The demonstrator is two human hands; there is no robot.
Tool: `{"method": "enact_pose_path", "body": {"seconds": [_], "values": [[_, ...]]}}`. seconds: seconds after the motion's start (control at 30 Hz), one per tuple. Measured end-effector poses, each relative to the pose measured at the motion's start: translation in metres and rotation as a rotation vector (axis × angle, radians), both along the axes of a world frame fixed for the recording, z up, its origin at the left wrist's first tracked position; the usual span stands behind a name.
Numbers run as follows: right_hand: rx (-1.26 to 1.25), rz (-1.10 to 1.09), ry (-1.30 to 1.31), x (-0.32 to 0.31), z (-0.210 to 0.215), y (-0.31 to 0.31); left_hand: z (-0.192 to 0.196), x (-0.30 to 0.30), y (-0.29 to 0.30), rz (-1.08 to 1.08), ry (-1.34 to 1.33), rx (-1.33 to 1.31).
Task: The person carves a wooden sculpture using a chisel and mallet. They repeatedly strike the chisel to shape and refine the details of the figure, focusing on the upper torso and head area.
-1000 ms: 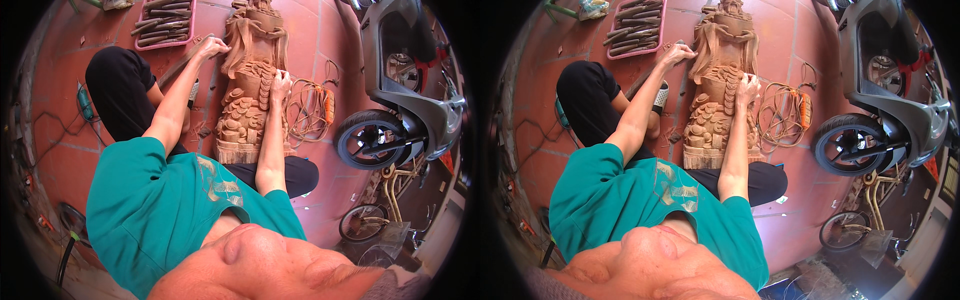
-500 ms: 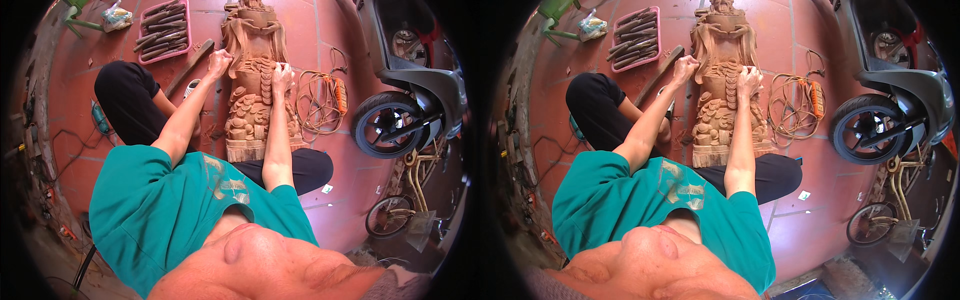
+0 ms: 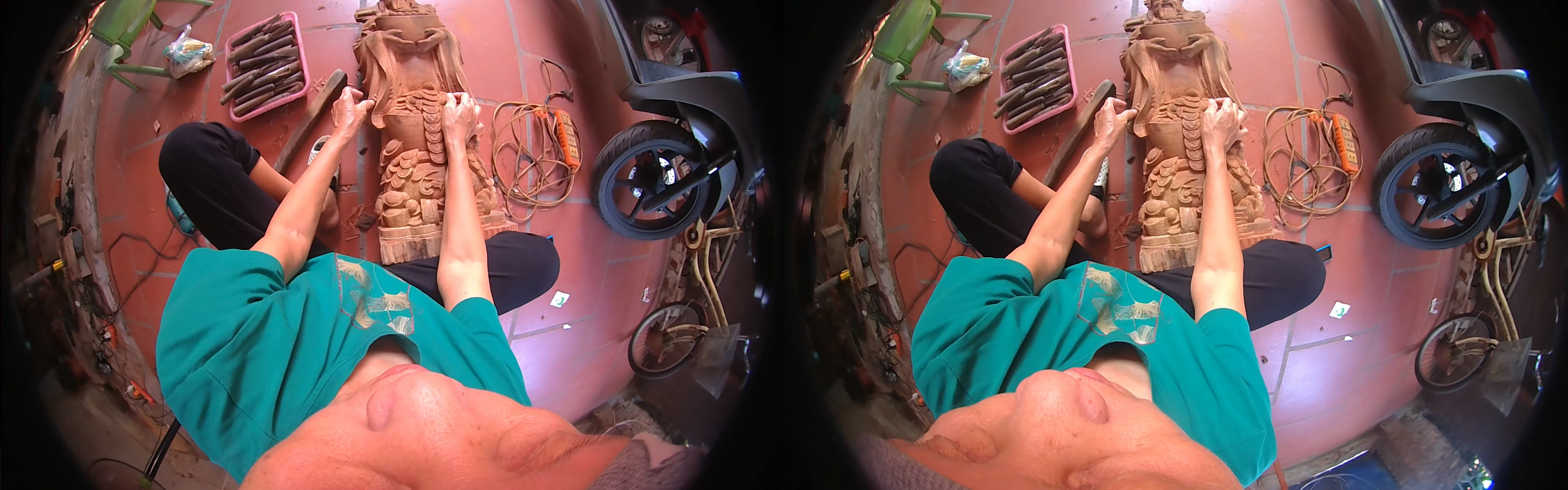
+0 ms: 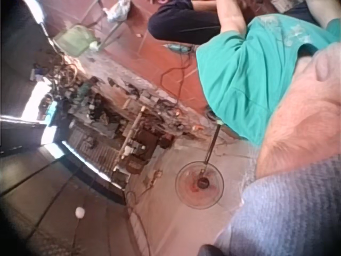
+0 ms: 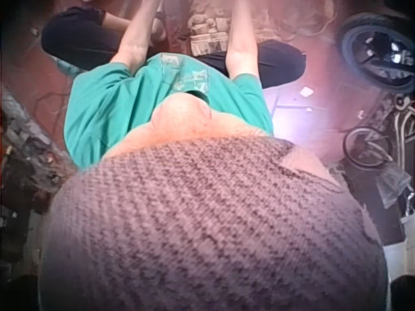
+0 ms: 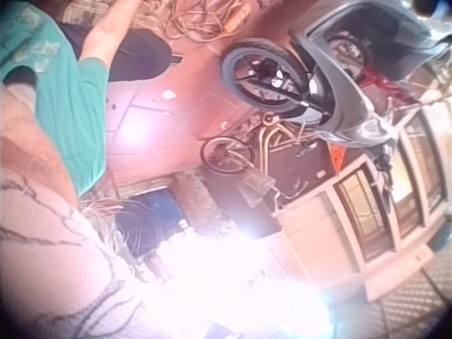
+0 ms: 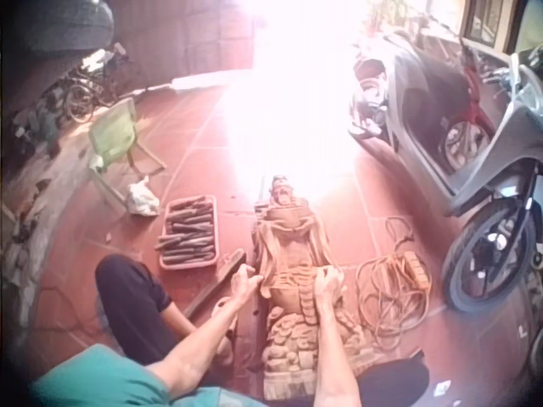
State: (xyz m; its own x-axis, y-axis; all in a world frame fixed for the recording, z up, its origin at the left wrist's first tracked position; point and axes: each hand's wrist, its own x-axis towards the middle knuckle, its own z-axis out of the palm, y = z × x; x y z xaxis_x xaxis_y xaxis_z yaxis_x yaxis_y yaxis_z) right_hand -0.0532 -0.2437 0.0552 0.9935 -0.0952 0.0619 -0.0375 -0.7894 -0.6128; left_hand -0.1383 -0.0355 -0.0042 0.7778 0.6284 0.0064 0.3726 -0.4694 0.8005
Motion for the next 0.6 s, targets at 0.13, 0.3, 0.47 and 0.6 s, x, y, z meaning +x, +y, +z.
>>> {"method": "enact_pose_path", "body": {"seconds": [0.13, 0.3, 0.47, 0.6], "values": [[0.011, -0.008, 0.016, 0.001, -0.001, -0.003, 0.006, -0.008, 0.010, -0.118, 0.346, -0.111], [-0.015, -0.025, -0.065, 0.003, -0.008, -0.002, 0.007, -0.009, 0.005, -0.053, 0.157, -0.027], [0.003, -0.016, -0.111, 0.004, -0.011, 0.000, 0.018, -0.007, -0.004, -0.131, 0.015, 0.103], [0.009, -0.017, -0.115, 0.002, -0.012, -0.001, 0.033, -0.013, -0.022, -0.177, 0.116, 0.238]]}}
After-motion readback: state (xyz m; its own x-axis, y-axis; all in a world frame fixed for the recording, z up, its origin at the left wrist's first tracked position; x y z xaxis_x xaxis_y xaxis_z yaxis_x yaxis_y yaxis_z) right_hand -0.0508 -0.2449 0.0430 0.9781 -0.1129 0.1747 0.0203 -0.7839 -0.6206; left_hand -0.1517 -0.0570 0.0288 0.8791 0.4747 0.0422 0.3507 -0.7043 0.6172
